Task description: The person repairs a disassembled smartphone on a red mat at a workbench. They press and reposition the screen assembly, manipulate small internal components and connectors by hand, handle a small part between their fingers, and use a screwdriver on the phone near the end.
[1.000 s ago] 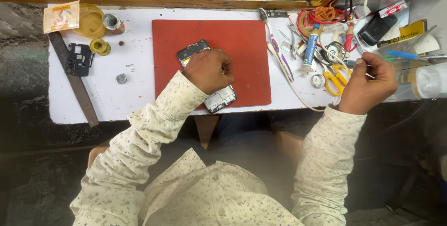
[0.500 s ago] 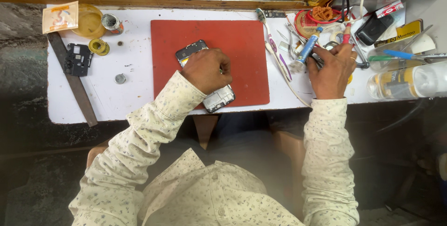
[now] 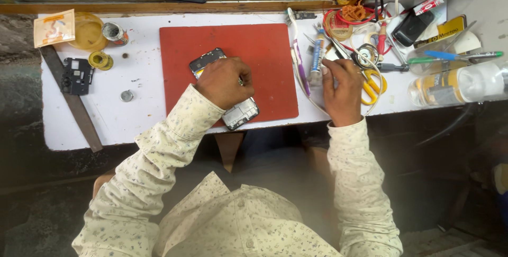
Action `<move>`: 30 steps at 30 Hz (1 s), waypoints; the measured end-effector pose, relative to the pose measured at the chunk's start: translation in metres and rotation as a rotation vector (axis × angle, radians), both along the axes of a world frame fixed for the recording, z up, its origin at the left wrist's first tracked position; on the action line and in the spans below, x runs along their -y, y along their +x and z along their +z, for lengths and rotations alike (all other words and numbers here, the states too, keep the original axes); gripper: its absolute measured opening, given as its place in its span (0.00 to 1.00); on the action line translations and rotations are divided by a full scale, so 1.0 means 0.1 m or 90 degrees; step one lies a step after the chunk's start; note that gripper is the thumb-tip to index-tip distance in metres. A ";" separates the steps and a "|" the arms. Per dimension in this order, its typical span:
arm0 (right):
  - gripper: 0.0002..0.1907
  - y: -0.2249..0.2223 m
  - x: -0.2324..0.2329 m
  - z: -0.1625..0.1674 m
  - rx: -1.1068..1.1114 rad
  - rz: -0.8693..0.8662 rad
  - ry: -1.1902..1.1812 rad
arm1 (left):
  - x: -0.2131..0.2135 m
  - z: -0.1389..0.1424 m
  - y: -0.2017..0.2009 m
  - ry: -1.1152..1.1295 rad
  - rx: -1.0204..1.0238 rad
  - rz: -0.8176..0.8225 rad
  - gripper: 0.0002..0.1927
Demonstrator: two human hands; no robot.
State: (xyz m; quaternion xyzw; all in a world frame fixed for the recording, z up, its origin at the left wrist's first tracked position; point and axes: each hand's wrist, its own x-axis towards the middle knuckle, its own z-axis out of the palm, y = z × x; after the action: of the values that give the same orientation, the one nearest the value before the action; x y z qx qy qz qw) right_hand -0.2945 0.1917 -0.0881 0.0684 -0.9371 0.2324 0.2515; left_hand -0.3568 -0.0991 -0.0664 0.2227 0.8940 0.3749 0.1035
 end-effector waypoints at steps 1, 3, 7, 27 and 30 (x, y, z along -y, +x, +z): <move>0.11 0.00 0.05 0.02 0.001 0.016 -0.007 | 0.00 0.00 0.00 0.000 0.005 0.002 0.04; 0.16 -0.01 0.13 0.06 0.003 0.047 -0.019 | -0.02 0.01 0.01 -0.003 0.000 -0.001 0.04; 0.20 -0.08 0.17 0.03 0.000 0.037 -0.020 | -0.01 0.02 0.00 -0.007 -0.001 0.000 0.05; 0.16 -0.60 -1.25 0.25 -0.034 -0.288 0.241 | -0.03 0.07 0.00 -0.017 0.017 -0.001 0.04; 0.13 -0.66 -1.19 0.25 -0.009 -0.284 0.243 | -0.01 0.06 0.00 -0.001 -0.022 -0.008 0.05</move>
State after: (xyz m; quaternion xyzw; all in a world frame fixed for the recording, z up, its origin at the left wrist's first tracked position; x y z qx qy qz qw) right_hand -0.3601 0.3108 -0.0628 -0.0918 -0.9539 -0.0094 0.2855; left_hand -0.3571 -0.0978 -0.0601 0.2341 0.8947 0.3694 0.0908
